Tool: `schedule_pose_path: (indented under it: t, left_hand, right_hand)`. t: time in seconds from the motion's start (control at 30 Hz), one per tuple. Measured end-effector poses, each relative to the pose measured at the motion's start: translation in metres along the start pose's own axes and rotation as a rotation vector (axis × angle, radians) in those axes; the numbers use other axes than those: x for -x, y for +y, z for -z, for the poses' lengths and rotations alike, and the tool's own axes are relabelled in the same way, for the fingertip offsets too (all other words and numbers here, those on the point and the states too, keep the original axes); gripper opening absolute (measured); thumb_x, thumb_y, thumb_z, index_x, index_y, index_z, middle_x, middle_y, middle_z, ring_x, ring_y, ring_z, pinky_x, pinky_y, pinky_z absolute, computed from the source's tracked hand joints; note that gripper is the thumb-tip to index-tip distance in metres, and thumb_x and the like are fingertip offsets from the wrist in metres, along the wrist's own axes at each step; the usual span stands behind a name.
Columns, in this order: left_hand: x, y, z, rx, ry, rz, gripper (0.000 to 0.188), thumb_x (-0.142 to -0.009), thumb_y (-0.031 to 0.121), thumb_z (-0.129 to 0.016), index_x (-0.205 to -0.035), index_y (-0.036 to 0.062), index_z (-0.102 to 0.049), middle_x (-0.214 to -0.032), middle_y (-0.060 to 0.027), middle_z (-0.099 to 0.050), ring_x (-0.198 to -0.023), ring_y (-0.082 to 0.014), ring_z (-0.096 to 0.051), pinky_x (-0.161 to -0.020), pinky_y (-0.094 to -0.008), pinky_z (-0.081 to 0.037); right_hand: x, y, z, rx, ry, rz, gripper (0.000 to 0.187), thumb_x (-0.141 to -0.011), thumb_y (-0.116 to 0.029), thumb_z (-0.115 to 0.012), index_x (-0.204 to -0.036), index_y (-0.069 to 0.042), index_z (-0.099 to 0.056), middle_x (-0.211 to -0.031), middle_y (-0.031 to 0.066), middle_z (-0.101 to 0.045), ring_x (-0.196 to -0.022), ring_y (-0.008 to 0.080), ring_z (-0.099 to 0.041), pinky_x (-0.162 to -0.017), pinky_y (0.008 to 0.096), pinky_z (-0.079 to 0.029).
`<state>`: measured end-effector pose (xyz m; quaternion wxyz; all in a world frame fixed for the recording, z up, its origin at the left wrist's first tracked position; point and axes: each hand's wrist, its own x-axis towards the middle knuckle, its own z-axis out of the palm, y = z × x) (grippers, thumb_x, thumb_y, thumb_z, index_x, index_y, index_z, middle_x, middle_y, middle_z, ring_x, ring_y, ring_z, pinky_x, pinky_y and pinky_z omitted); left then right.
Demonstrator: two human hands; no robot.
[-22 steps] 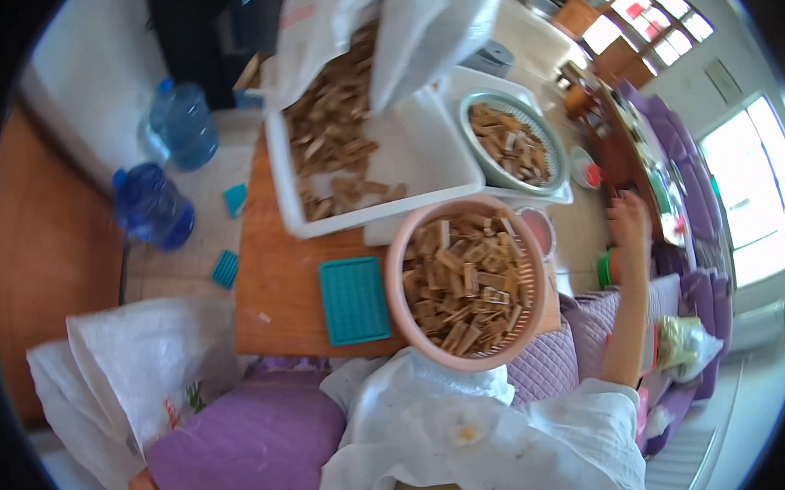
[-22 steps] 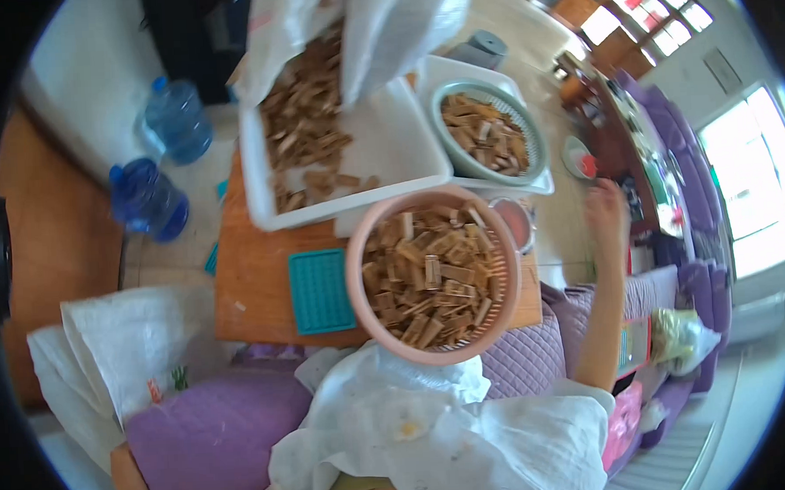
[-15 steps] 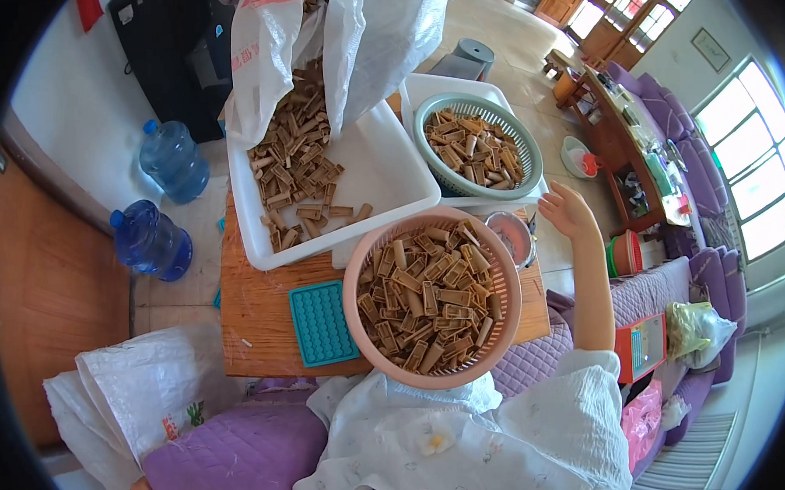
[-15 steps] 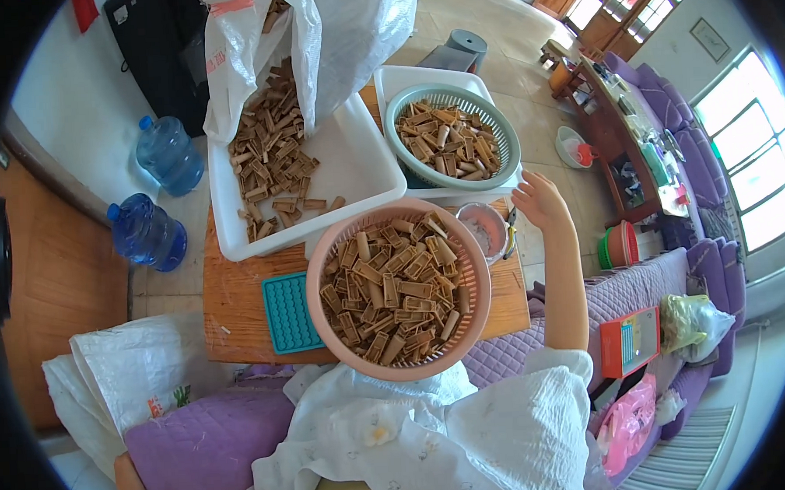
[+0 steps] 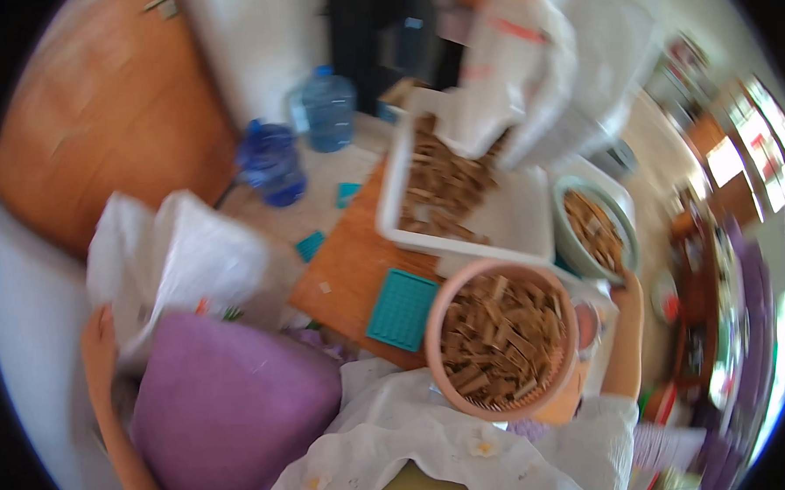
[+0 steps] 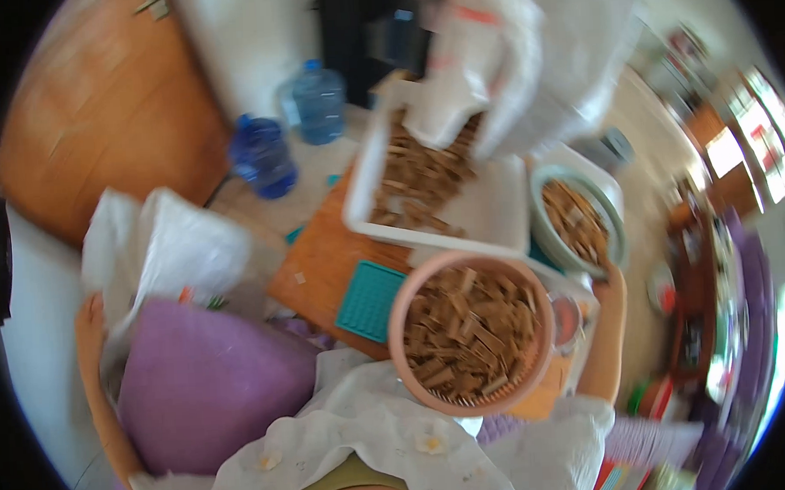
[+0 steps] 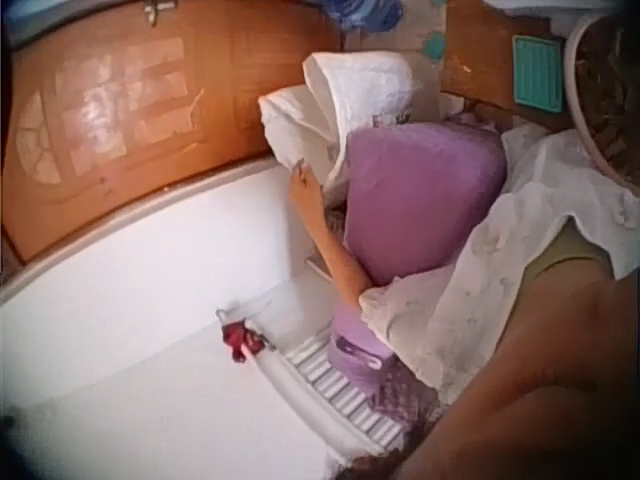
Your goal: The person sorts plastic parts by hand, inspecting them and placing them into different sorting trays and plastic baskets.
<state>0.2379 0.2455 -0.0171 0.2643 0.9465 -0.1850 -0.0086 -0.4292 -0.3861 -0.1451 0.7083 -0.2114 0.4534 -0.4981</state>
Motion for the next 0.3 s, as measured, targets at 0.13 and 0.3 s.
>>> schedule_pose_path:
  t: [0.13, 0.3]
  left_hand:
    - [-0.007, -0.044, 0.016, -0.566, 0.198, -0.197, 0.033, -0.065, 0.017, -0.064, -0.096, 0.0070, -0.059, -0.109, -0.0202, -0.053, -0.112, -0.0349, -0.039, -0.093, -0.0420, -0.033]
    - [-0.006, -0.081, 0.036, -0.374, 0.005, 0.040, 0.049, -0.060, 0.028, -0.063, -0.105, 0.0081, -0.058, -0.107, -0.0224, -0.053, -0.107, -0.0360, -0.046, -0.089, -0.0395, -0.038]
  right_hand:
    - [0.019, 0.011, -0.008, 0.074, -0.210, 0.001, 0.042, -0.077, -0.003, -0.051, -0.117, 0.007, -0.041, -0.112, 0.0202, -0.051, -0.102, 0.0316, -0.052, -0.087, 0.0408, -0.044]
    - [0.077, -0.001, -0.032, 0.068, -0.382, 0.104, 0.052, -0.077, -0.005, -0.049, -0.125, 0.006, -0.033, -0.124, 0.0202, -0.043, -0.111, 0.0355, -0.045, -0.094, 0.0443, -0.038]
